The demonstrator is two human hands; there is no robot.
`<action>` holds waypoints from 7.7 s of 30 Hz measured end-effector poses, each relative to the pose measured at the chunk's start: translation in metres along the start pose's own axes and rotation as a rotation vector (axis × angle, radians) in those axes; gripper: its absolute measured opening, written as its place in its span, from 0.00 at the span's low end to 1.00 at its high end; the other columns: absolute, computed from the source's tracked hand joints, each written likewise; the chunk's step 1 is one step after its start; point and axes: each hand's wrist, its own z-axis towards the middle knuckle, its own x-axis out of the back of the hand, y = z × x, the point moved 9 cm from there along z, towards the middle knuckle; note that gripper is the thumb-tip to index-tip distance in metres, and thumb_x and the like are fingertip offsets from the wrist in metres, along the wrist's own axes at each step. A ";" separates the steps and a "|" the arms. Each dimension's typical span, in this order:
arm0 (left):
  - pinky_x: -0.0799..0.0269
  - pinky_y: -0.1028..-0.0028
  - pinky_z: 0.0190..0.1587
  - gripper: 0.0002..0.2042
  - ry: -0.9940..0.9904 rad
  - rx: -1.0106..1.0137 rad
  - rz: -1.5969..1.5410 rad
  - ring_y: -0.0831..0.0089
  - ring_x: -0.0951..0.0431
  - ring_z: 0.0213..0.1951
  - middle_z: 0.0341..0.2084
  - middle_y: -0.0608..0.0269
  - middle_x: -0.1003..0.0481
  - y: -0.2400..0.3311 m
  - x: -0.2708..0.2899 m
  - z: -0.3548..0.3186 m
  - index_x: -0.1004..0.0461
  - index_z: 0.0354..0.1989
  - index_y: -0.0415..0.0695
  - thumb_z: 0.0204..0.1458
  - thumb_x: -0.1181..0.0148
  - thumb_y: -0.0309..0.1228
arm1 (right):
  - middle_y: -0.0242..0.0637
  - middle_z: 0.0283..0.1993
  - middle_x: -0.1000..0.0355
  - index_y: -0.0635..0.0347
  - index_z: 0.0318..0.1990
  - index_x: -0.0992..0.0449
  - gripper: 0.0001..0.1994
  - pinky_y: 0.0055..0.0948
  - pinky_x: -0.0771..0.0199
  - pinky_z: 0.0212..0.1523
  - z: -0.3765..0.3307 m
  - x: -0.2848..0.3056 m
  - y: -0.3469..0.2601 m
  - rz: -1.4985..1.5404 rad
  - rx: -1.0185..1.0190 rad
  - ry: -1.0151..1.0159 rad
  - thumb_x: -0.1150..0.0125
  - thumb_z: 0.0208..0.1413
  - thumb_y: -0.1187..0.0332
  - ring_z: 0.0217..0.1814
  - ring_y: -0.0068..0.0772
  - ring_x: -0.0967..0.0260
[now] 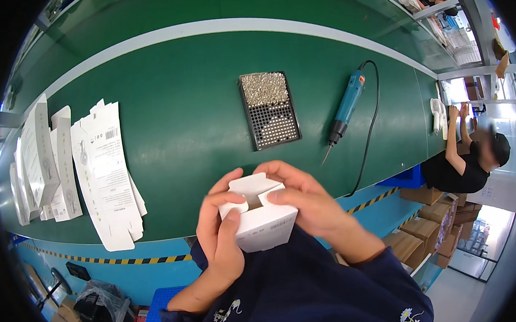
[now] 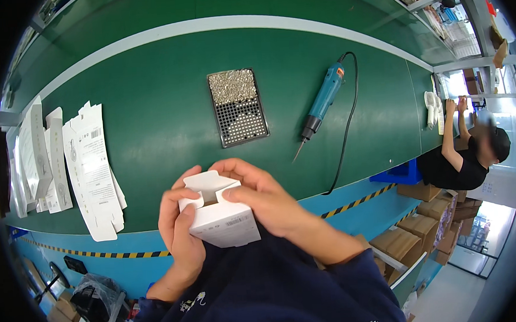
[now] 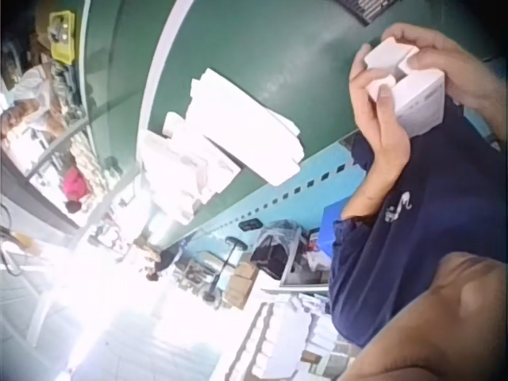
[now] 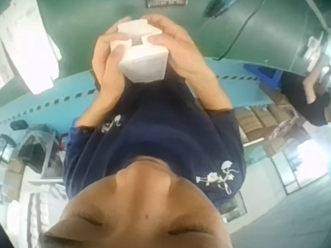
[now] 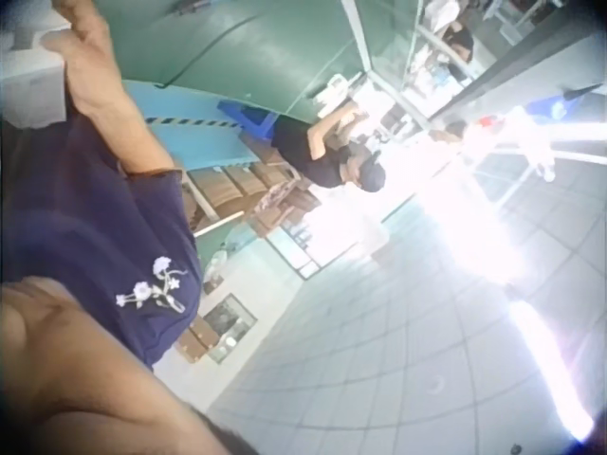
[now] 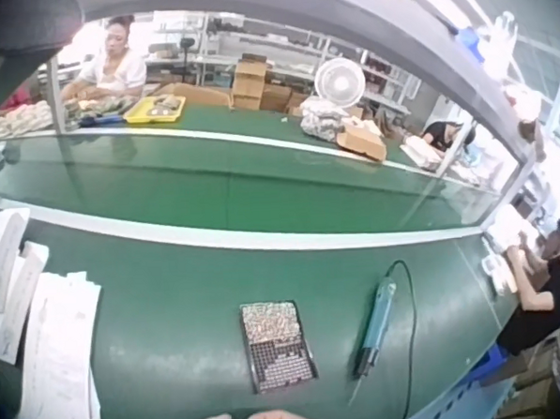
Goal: The recorder uses an electric screwdriver to assemble handheld fans and then folds boxes to package them.
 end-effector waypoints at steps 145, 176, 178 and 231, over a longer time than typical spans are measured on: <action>0.35 0.68 0.58 0.35 0.291 -0.006 0.165 0.62 0.35 0.60 0.60 0.41 0.39 0.042 0.143 0.019 0.57 0.69 0.38 0.53 0.47 0.16 | 0.46 0.53 0.32 0.67 0.58 0.36 0.29 0.34 0.29 0.51 0.148 -0.084 -0.005 -0.853 0.661 0.066 0.36 0.54 0.58 0.50 0.40 0.28; 0.41 0.64 0.63 0.21 0.025 0.067 -0.008 0.61 0.33 0.59 0.58 0.47 0.34 0.044 0.051 0.000 0.39 0.59 0.32 0.62 0.63 0.32 | 0.52 0.61 0.40 0.70 0.65 0.48 0.41 0.38 0.37 0.58 -0.020 -0.095 -0.004 -0.675 0.815 -0.118 0.30 0.46 0.68 0.62 0.47 0.40; 0.39 0.65 0.61 0.20 -0.014 0.093 0.061 0.62 0.31 0.57 0.56 0.48 0.31 0.032 0.050 0.005 0.37 0.58 0.34 0.62 0.63 0.32 | 0.53 0.62 0.41 0.70 0.65 0.45 0.40 0.39 0.39 0.61 -0.017 -0.112 0.000 -0.873 0.742 -0.202 0.31 0.46 0.67 0.63 0.50 0.40; 0.45 0.64 0.64 0.38 -0.119 0.164 -0.111 0.59 0.38 0.63 0.62 0.45 0.40 0.025 0.020 -0.001 0.61 0.69 0.34 0.62 0.63 0.52 | 0.42 0.56 0.52 0.56 0.54 0.48 0.44 0.40 0.29 0.52 -0.001 -0.044 -0.025 -0.491 0.850 -0.244 0.18 0.33 0.60 0.59 0.45 0.37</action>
